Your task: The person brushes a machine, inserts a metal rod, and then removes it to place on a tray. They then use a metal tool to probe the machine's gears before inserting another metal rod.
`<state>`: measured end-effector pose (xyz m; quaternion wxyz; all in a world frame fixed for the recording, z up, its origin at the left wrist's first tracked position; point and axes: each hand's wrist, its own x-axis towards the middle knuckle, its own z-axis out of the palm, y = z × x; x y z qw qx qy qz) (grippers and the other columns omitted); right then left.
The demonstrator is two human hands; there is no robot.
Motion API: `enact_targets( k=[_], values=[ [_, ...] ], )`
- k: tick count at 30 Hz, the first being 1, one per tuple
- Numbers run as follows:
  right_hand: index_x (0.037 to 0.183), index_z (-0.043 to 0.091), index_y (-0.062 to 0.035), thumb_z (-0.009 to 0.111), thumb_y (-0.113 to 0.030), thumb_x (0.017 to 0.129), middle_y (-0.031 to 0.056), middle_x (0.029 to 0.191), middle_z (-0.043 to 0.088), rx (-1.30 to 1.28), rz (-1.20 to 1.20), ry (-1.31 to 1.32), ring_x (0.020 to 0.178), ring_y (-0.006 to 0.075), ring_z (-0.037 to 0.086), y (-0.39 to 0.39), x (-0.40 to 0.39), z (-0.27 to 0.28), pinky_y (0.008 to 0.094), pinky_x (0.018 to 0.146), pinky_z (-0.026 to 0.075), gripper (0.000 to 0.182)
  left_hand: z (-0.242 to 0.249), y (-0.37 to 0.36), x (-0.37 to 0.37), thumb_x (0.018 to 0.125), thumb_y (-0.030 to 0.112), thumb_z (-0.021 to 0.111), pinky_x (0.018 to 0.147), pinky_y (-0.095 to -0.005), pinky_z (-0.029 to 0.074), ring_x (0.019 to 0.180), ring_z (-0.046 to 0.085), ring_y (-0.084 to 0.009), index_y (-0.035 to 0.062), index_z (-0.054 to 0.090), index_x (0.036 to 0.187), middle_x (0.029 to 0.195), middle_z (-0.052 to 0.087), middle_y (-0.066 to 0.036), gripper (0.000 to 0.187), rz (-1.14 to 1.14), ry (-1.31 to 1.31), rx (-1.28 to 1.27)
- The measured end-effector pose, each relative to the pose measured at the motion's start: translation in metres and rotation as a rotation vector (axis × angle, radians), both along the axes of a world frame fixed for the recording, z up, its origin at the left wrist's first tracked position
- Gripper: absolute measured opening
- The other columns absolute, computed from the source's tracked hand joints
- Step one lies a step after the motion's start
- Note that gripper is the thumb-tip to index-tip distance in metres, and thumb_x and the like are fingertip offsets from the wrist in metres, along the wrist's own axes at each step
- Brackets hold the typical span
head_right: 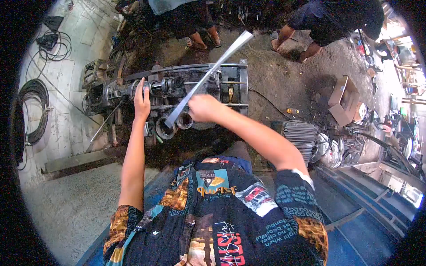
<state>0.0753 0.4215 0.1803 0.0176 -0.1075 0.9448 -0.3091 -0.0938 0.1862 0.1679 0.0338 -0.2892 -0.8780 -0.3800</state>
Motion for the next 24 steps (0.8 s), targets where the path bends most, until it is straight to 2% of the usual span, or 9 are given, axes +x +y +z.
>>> enact_targets(
  k=[5,7,9,11,16,18,21,23,24],
  values=[
    [0.086,0.07,0.001,0.057,-0.016,0.074,0.0216,0.09,0.068,0.083,-0.068,-0.024,0.087,0.0361,0.068,0.038,-0.13,-0.01,0.046,0.082,0.055,0.024,0.019,-0.019,0.004,0.1,0.022,0.042,0.114,-0.0391,0.027,0.136,0.039,-0.0347,-0.0034,0.043,0.139,0.143,0.045,-0.023,0.046,0.029,-0.008,0.037],
    [0.094,0.071,-0.0014,0.055,-0.02,0.079,0.0202,0.098,0.069,0.37,0.003,-0.004,0.097,0.0343,0.066,0.073,-0.146,-0.022,0.0449,0.086,0.054,0.029,0.02,-0.023,0.009,0.1,0.023,0.043,0.114,-0.0392,0.027,0.136,0.039,-0.0349,-0.0035,0.043,0.14,0.143,0.045,-0.023,0.047,0.033,-0.001,0.037],
    [0.096,0.072,-0.0034,0.053,-0.035,0.087,0.0174,0.106,0.069,0.541,-0.054,-0.37,0.104,0.0338,0.065,0.102,-0.131,0.009,0.0454,0.09,0.052,0.038,0.015,-0.029,0.015,0.101,0.024,0.043,0.114,-0.0394,0.027,0.136,0.038,-0.0354,-0.0035,0.042,0.14,0.143,0.044,-0.023,0.048,0.043,-0.007,0.024],
    [0.095,0.074,-0.0063,0.036,-0.068,0.091,0.018,0.104,0.07,0.535,-0.164,-0.517,0.105,0.036,0.064,0.132,-0.104,0.003,0.0469,0.095,0.049,0.072,0.011,-0.03,0.021,0.101,0.024,0.043,0.114,-0.0394,0.027,0.137,0.038,-0.0356,-0.0034,0.041,0.141,0.143,0.044,-0.023,0.048,0.044,-0.025,0.033],
    [0.1,0.067,0.0101,0.022,-0.08,0.087,0.0346,0.108,0.062,0.149,-0.305,-0.606,0.108,0.0442,0.061,0.126,-0.001,0.003,0.0484,0.097,0.047,0.101,0.004,-0.028,0.024,0.101,0.025,0.043,0.114,-0.0391,0.027,0.138,0.036,-0.0359,-0.0026,0.041,0.141,0.144,0.044,-0.022,0.048,0.027,-0.059,0.08],
    [0.1,0.067,0.0097,0.027,-0.081,0.086,0.0325,0.101,0.065,0.014,-0.25,-0.829,0.099,0.0425,0.065,0.095,0.018,0.019,0.0479,0.089,0.051,0.1,0.002,-0.025,0.021,0.102,0.025,0.043,0.113,-0.0389,0.027,0.138,0.037,-0.035,-0.0032,0.041,0.141,0.144,0.044,-0.022,0.048,0.034,-0.05,0.085],
    [0.103,0.068,0.0034,0.037,-0.074,0.089,0.0302,0.099,0.066,0.057,-0.012,-0.684,0.097,0.0439,0.065,0.032,0.028,0.027,0.0501,0.09,0.05,0.085,0.001,-0.021,0.017,0.102,0.024,0.043,0.113,-0.0386,0.028,0.137,0.038,-0.034,-0.0039,0.042,0.14,0.143,0.045,-0.022,0.048,0.044,-0.077,0.108],
    [0.105,0.066,0.0013,0.05,-0.058,0.091,0.028,0.097,0.067,-0.092,0.062,-0.42,0.095,0.0447,0.064,0.001,0.014,0.005,0.0505,0.091,0.05,0.063,0.004,-0.018,0.017,0.102,0.023,0.041,0.113,-0.0381,0.028,0.137,0.039,-0.0335,-0.0044,0.042,0.14,0.143,0.045,-0.022,0.047,0.048,-0.097,0.148],
    [0.109,0.064,0.0014,0.06,-0.045,0.088,0.0273,0.096,0.067,-0.2,0.07,-0.027,0.093,0.0444,0.064,-0.007,-0.003,-0.009,0.0499,0.09,0.05,0.051,0.004,-0.019,0.015,0.102,0.023,0.041,0.113,-0.0381,0.028,0.137,0.039,-0.0335,-0.0044,0.042,0.14,0.143,0.045,-0.022,0.047,0.046,-0.094,0.145]
  ],
)
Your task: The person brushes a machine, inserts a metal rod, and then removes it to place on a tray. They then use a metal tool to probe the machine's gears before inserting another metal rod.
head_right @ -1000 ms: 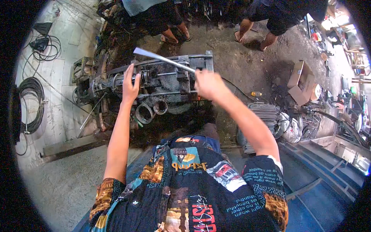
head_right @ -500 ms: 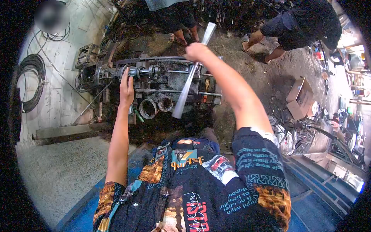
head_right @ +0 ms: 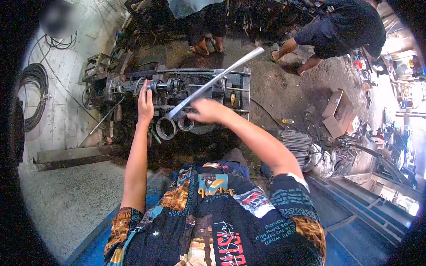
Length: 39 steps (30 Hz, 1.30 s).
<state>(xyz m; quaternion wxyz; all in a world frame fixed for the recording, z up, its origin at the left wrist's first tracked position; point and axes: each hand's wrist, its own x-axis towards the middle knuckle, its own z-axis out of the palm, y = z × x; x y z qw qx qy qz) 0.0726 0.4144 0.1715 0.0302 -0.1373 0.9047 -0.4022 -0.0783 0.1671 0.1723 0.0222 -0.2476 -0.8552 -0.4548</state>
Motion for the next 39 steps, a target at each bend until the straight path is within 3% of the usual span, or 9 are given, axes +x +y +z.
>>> enact_targets(
  k=[5,8,12,15,18,22,28,34,39],
  values=[
    [0.136,0.044,0.0095,0.064,-0.028,0.084,0.0249,0.105,0.068,-0.031,0.012,-0.323,0.098,0.0301,0.068,0.012,-0.077,0.013,0.0372,0.088,0.052,0.067,0.016,-0.013,0.007,0.102,0.022,0.039,0.113,-0.0373,0.028,0.137,0.039,-0.0317,-0.0027,0.041,0.141,0.144,0.044,-0.02,0.047,0.038,0.034,-0.007],
    [0.126,0.056,0.0039,0.068,-0.026,0.082,0.0219,0.105,0.069,-0.064,-0.046,-0.099,0.096,0.0295,0.068,0.011,-0.058,-0.008,0.0384,0.089,0.052,0.055,0.006,-0.015,0.008,0.1,0.024,0.044,0.112,-0.0381,0.03,0.134,0.042,-0.0346,-0.0047,0.044,0.139,0.141,0.046,-0.023,0.048,0.066,0.041,0.046],
    [0.103,0.061,0.0043,0.065,-0.015,0.083,0.0208,0.085,0.068,-0.159,-0.667,0.296,0.079,0.0299,0.067,0.072,-0.042,0.02,0.0401,0.073,0.053,0.029,0.02,0.008,0.034,0.093,0.035,0.059,0.103,-0.0407,0.04,0.118,0.054,-0.0382,-0.0055,0.051,0.131,0.125,0.057,-0.026,0.056,-0.076,0.108,-0.165],
    [0.109,0.057,-0.0016,0.074,-0.017,0.075,0.019,0.114,0.053,0.081,-1.37,0.472,0.097,0.0335,0.055,0.144,-0.034,-0.008,0.0435,0.092,0.043,0.041,0.025,0.046,0.055,0.089,0.042,0.062,0.094,-0.0437,0.046,0.107,0.058,-0.0377,-0.0044,0.052,0.129,0.116,0.061,-0.023,0.062,-0.234,0.155,-0.418],
    [0.108,0.054,-0.0023,0.07,-0.028,0.081,0.0143,0.1,0.052,-1.211,-1.763,-0.026,0.085,0.0324,0.054,0.198,-0.038,-0.019,0.0505,0.085,0.044,0.041,0.003,0.069,0.055,0.089,0.046,0.062,0.082,-0.0459,0.05,0.096,0.063,-0.0366,0.0003,0.057,0.117,0.106,0.065,-0.02,0.054,-0.254,0.203,-0.566],
    [0.09,0.052,-0.0059,0.046,-0.039,0.096,0.0093,0.072,0.05,-1.988,-1.215,-0.164,0.068,0.0265,0.05,0.235,-0.057,-0.068,0.0477,0.078,0.044,0.034,0.008,0.095,0.051,0.089,0.046,0.061,0.063,-0.0483,0.052,0.071,0.066,-0.0387,0.0062,0.059,0.087,0.075,0.067,-0.018,0.04,-0.195,0.134,-0.721],
    [0.056,0.034,-0.0149,0.038,-0.053,0.097,-0.0003,0.045,0.028,-2.073,-1.101,-0.227,0.042,0.0171,0.027,0.235,-0.078,-0.057,0.036,0.053,0.032,0.056,-0.002,0.101,0.043,0.085,0.037,0.066,0.064,-0.0491,0.053,0.07,0.066,-0.0383,0.0075,0.067,0.078,0.071,0.066,-0.019,0.031,-0.073,0.132,-0.838],
    [0.054,0.033,-0.0162,0.044,-0.039,0.093,-0.0006,0.044,0.026,-2.134,-1.056,-0.18,0.042,0.0168,0.025,0.23,-0.051,-0.053,0.0351,0.053,0.032,0.046,-0.02,0.099,0.016,0.083,0.034,0.064,0.067,-0.0489,0.053,0.071,0.066,-0.0395,0.0079,0.07,0.077,0.072,0.066,-0.02,0.027,-0.071,0.23,-0.838],
    [0.054,0.035,-0.0144,0.027,-0.053,0.097,0.0001,0.047,0.029,-2.177,-1.042,0.04,0.048,0.0183,0.03,0.206,-0.017,-0.05,0.0406,0.063,0.036,0.059,-0.018,0.103,-0.009,0.089,0.041,0.059,0.069,-0.0498,0.053,0.072,0.066,-0.0396,0.0087,0.073,0.083,0.074,0.066,-0.022,0.036,-0.148,0.264,-0.869]
  ],
)
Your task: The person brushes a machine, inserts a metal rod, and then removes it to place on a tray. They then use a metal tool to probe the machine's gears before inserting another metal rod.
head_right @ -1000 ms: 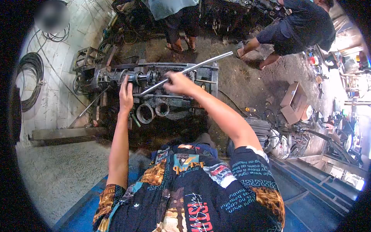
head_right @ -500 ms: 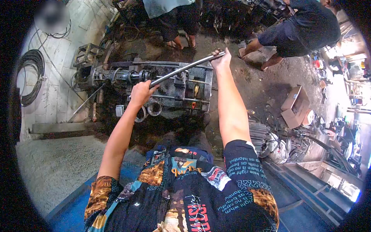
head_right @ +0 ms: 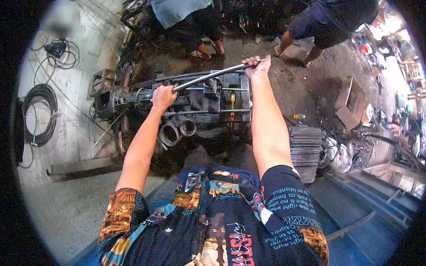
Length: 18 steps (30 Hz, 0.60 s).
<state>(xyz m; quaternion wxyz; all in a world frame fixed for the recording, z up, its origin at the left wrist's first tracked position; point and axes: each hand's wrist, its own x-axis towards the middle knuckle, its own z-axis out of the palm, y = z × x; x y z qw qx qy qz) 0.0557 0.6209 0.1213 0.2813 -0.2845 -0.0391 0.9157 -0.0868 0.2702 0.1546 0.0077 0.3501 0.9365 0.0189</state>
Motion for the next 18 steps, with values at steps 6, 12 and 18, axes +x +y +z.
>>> enact_targets(
  k=[6,12,18],
  values=[
    [0.052,0.037,-0.0143,0.031,-0.042,0.091,0.0017,0.046,0.033,-0.043,-0.107,0.055,0.049,0.0194,0.033,-0.024,0.034,0.0,0.0418,0.072,0.038,0.048,-0.01,-0.002,-0.039,0.088,0.038,0.06,0.067,-0.0474,0.054,0.071,0.068,-0.036,0.0124,0.073,0.085,0.075,0.068,-0.018,0.028,-0.254,0.046,0.039],
    [0.052,0.038,-0.0138,0.032,-0.033,0.089,0.0038,0.046,0.035,-0.013,-0.213,0.076,0.049,0.0199,0.036,-0.049,0.05,0.007,0.0412,0.076,0.038,0.042,-0.021,0.003,-0.069,0.09,0.038,0.058,0.067,-0.0466,0.054,0.07,0.067,-0.0359,0.0125,0.072,0.083,0.074,0.068,-0.017,0.03,-0.384,0.068,0.053],
    [0.053,0.034,-0.0149,0.027,-0.032,0.093,0.0026,0.047,0.034,-0.006,-0.355,0.028,0.049,0.0197,0.035,-0.068,0.06,0.012,0.0462,0.082,0.039,0.044,-0.027,0.013,-0.089,0.094,0.038,0.051,0.065,-0.0465,0.054,0.068,0.067,-0.036,0.0104,0.07,0.077,0.072,0.068,-0.018,0.037,-0.531,0.123,0.116]
  ],
)
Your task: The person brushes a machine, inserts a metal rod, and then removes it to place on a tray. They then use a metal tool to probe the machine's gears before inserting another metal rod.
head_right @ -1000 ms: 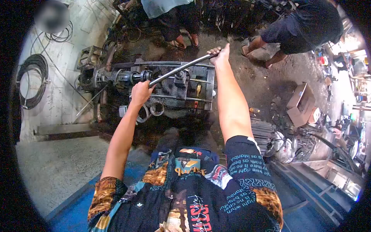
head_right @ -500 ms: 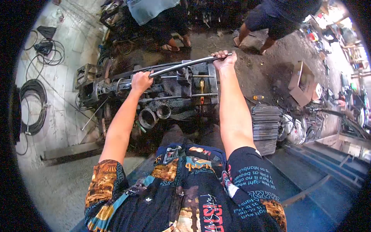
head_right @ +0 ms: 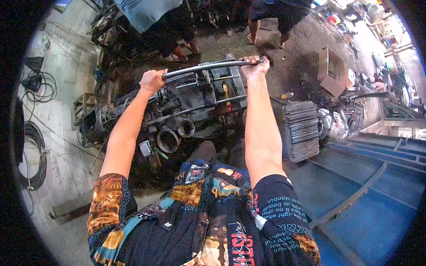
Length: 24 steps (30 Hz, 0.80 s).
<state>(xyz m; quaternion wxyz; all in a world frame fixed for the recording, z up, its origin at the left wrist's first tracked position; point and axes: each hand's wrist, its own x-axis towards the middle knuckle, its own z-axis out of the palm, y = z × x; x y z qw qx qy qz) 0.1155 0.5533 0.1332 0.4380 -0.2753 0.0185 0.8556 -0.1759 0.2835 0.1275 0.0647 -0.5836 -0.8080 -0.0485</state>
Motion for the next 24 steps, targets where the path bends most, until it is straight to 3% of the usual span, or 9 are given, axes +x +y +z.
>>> enact_targets(
  k=[7,13,16,19,20,24],
  values=[
    [0.053,0.034,-0.0147,0.026,-0.033,0.094,0.0029,0.047,0.035,0.021,-0.103,-0.002,0.049,0.0194,0.035,-0.025,0.009,0.0,0.045,0.081,0.04,0.045,0.002,0.011,-0.018,0.095,0.036,0.051,0.064,-0.0463,0.053,0.068,0.068,-0.034,0.0107,0.069,0.076,0.071,0.068,-0.016,0.036,-0.123,0.04,-0.012],
    [0.055,0.035,-0.0137,0.027,-0.033,0.093,0.0032,0.048,0.035,-0.009,-0.194,0.025,0.047,0.0185,0.034,-0.04,0.016,0.005,0.0425,0.071,0.041,0.044,-0.008,0.024,-0.034,0.092,0.031,0.056,0.059,-0.0453,0.052,0.064,0.066,-0.0339,0.0108,0.067,0.073,0.066,0.066,-0.016,0.03,-0.231,0.087,0.068],
    [0.058,0.033,-0.0131,0.03,-0.03,0.092,0.0025,0.05,0.031,-0.047,-0.2,0.034,0.048,0.0174,0.033,-0.041,0.016,0.007,0.0394,0.062,0.039,0.037,-0.006,0.026,-0.035,0.089,0.031,0.06,0.054,-0.044,0.052,0.059,0.065,-0.0322,0.012,0.065,0.067,0.061,0.064,-0.014,0.029,-0.211,0.109,0.074],
    [0.055,0.029,-0.0152,0.03,-0.03,0.09,0.0016,0.048,0.028,-0.061,-0.146,-0.025,0.046,0.0175,0.03,-0.031,0.015,0.006,0.039,0.061,0.038,0.038,0.012,0.027,-0.02,0.092,0.035,0.056,0.062,-0.0468,0.053,0.064,0.066,-0.0358,0.0108,0.068,0.068,0.067,0.066,-0.016,0.036,-0.049,-0.053,-0.033],
    [0.054,0.028,-0.0157,0.031,-0.029,0.089,0.0015,0.047,0.028,-0.081,-0.138,-0.038,0.045,0.0176,0.029,-0.033,0.015,0.01,0.0386,0.061,0.038,0.038,0.013,0.024,-0.021,0.091,0.035,0.056,0.063,-0.0482,0.052,0.065,0.065,-0.0384,0.0105,0.07,0.072,0.068,0.066,-0.017,0.034,-0.097,-0.096,-0.007],
    [0.052,0.028,-0.0164,0.034,-0.027,0.084,0.0012,0.044,0.026,-0.183,-0.058,-0.087,0.042,0.0184,0.027,0.002,0.011,0.004,0.0394,0.061,0.036,0.034,0.026,0.022,0.005,0.091,0.037,0.058,0.067,-0.048,0.052,0.069,0.066,-0.0382,0.0108,0.071,0.073,0.07,0.066,-0.019,0.034,0.079,-0.071,-0.084]
  ],
)
